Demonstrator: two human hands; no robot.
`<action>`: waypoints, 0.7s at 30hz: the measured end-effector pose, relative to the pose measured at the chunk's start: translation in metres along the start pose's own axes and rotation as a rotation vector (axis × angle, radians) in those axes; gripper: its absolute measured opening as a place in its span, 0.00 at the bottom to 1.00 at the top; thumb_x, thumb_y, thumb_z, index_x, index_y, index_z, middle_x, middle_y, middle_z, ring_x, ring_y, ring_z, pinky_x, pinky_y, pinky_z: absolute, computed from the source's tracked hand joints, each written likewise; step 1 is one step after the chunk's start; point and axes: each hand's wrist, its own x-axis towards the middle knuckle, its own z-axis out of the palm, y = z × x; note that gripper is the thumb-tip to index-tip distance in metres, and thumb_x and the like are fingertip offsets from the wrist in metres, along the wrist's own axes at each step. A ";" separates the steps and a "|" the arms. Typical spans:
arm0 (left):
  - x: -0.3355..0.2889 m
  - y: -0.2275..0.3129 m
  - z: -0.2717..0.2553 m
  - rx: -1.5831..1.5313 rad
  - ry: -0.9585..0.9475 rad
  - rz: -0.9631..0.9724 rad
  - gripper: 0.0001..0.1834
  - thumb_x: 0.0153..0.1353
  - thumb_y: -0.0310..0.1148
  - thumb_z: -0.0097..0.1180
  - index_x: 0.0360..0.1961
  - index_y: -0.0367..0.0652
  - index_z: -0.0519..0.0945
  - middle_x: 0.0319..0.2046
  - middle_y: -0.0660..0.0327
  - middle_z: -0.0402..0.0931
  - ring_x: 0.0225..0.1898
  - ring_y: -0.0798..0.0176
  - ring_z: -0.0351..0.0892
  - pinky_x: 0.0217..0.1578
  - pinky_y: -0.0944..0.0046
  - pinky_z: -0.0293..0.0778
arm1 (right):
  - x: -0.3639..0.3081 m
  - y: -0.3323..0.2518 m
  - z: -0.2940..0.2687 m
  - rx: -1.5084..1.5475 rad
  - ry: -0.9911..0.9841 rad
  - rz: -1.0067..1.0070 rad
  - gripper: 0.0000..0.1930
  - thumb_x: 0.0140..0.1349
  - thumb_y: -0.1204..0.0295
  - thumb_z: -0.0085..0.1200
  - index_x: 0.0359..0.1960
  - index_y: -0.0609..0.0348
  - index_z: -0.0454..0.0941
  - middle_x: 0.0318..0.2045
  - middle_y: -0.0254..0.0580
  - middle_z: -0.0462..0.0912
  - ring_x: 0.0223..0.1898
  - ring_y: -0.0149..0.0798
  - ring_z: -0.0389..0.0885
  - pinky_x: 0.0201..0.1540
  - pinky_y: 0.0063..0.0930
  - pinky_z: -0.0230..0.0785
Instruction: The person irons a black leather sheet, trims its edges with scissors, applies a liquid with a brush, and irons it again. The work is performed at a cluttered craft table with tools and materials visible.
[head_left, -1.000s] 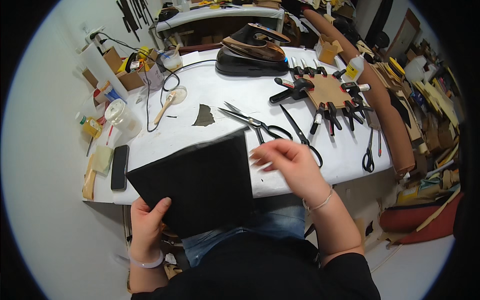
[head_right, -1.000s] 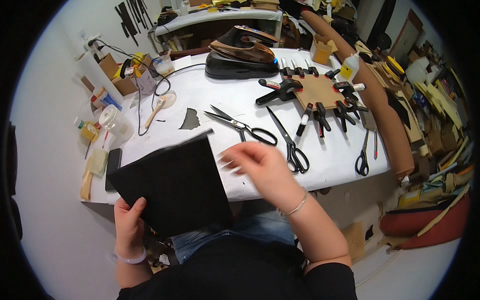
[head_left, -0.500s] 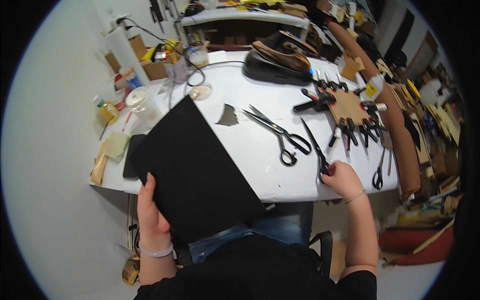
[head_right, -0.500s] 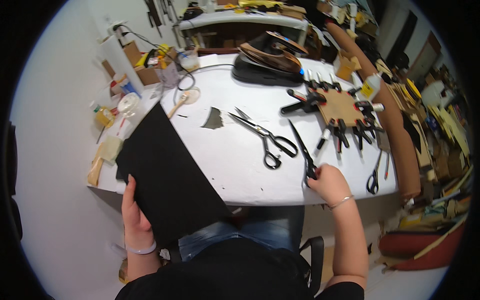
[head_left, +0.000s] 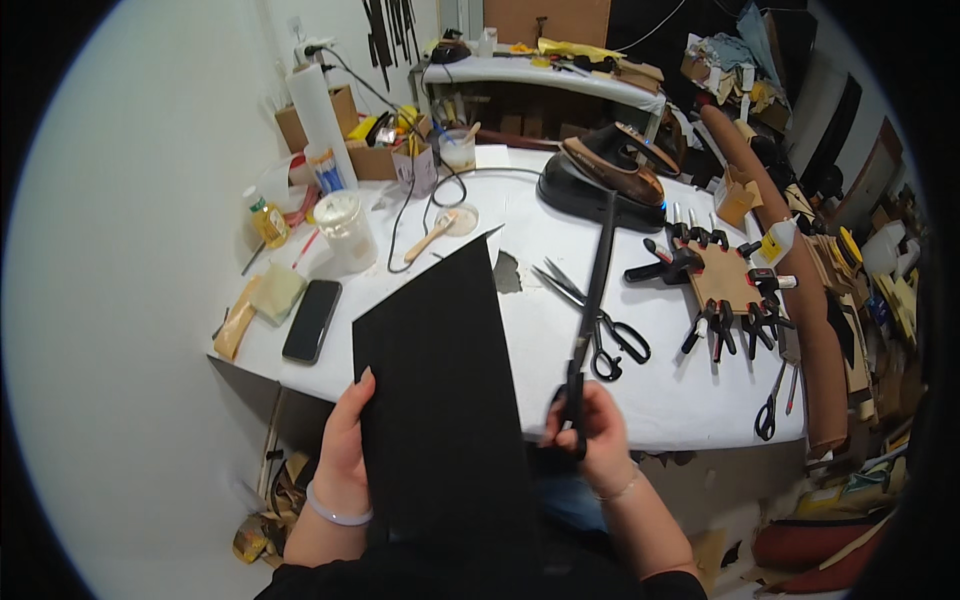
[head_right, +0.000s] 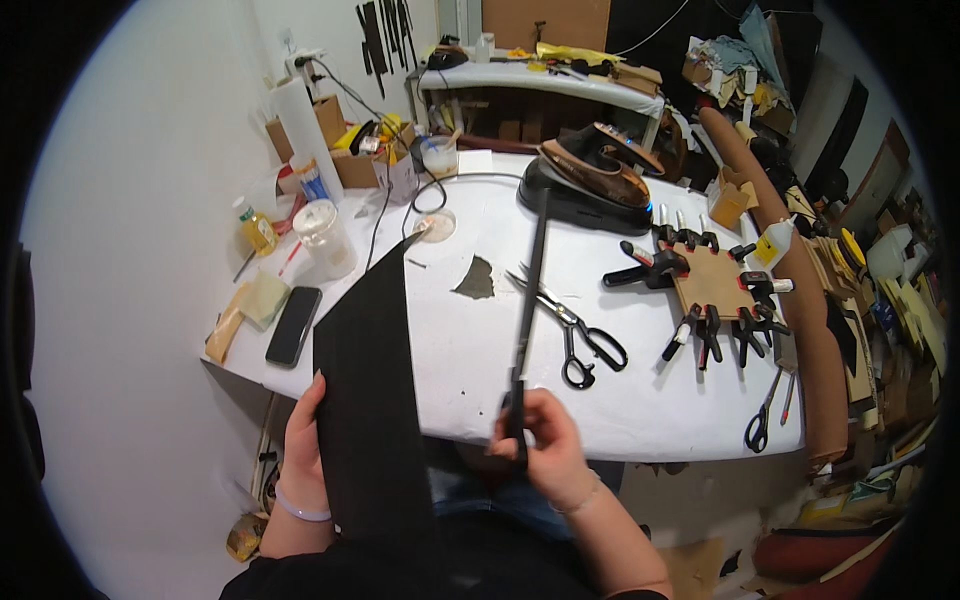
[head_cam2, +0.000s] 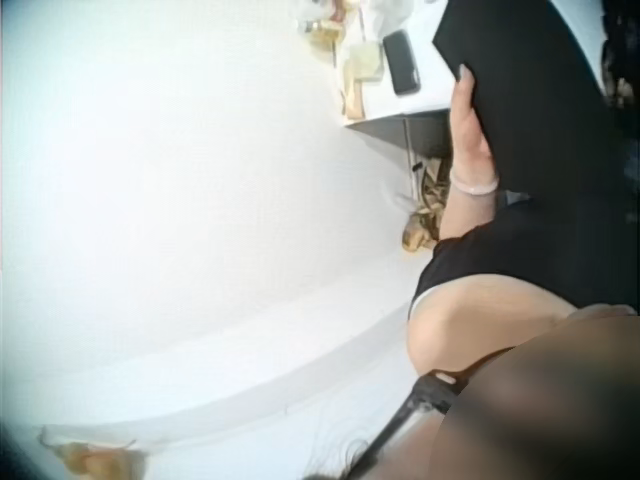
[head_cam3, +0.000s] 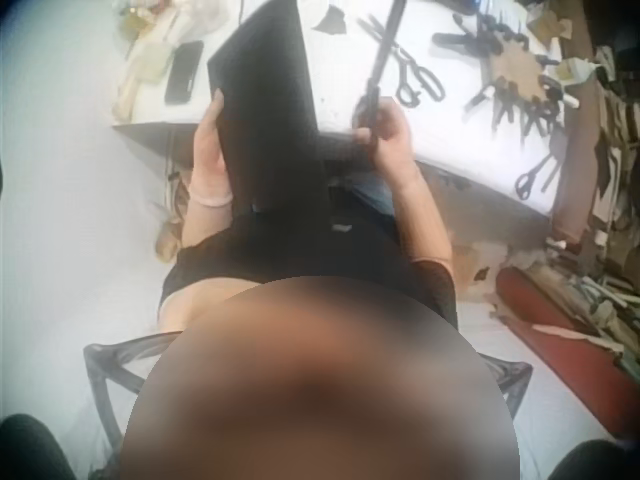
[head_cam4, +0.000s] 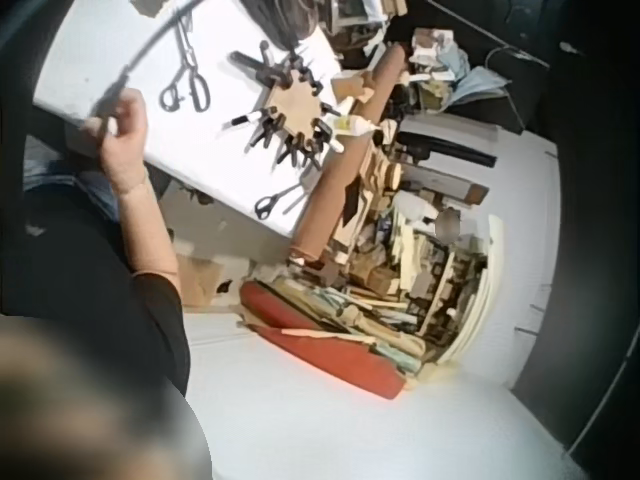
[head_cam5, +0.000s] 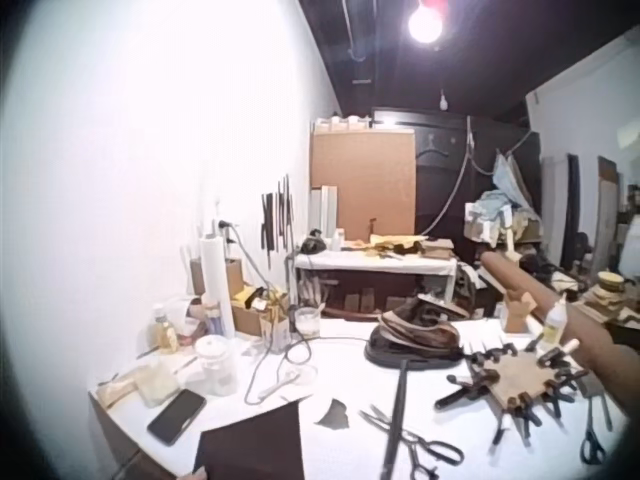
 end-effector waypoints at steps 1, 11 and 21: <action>-0.002 0.000 0.000 -0.026 -0.022 -0.006 0.25 0.75 0.40 0.45 0.66 0.36 0.69 0.60 0.50 0.76 0.59 0.50 0.78 0.60 0.51 0.75 | 0.016 0.001 0.007 -0.022 -0.141 -0.103 0.30 0.51 0.65 0.75 0.50 0.56 0.69 0.40 0.36 0.77 0.44 0.33 0.77 0.52 0.31 0.69; -0.020 0.002 0.027 -0.096 -0.004 -0.072 0.22 0.75 0.41 0.43 0.61 0.40 0.75 0.53 0.50 0.81 0.51 0.51 0.84 0.53 0.53 0.81 | 0.057 -0.002 0.044 -0.153 -0.404 -0.172 0.39 0.45 0.59 0.79 0.55 0.56 0.68 0.43 0.36 0.76 0.48 0.34 0.74 0.59 0.33 0.63; -0.020 0.001 0.022 -0.085 -0.094 -0.077 0.26 0.72 0.39 0.48 0.65 0.33 0.69 0.59 0.46 0.75 0.58 0.49 0.79 0.62 0.49 0.74 | 0.051 0.001 0.046 -0.204 -0.351 -0.281 0.37 0.44 0.57 0.80 0.52 0.58 0.72 0.40 0.37 0.78 0.43 0.34 0.78 0.54 0.31 0.68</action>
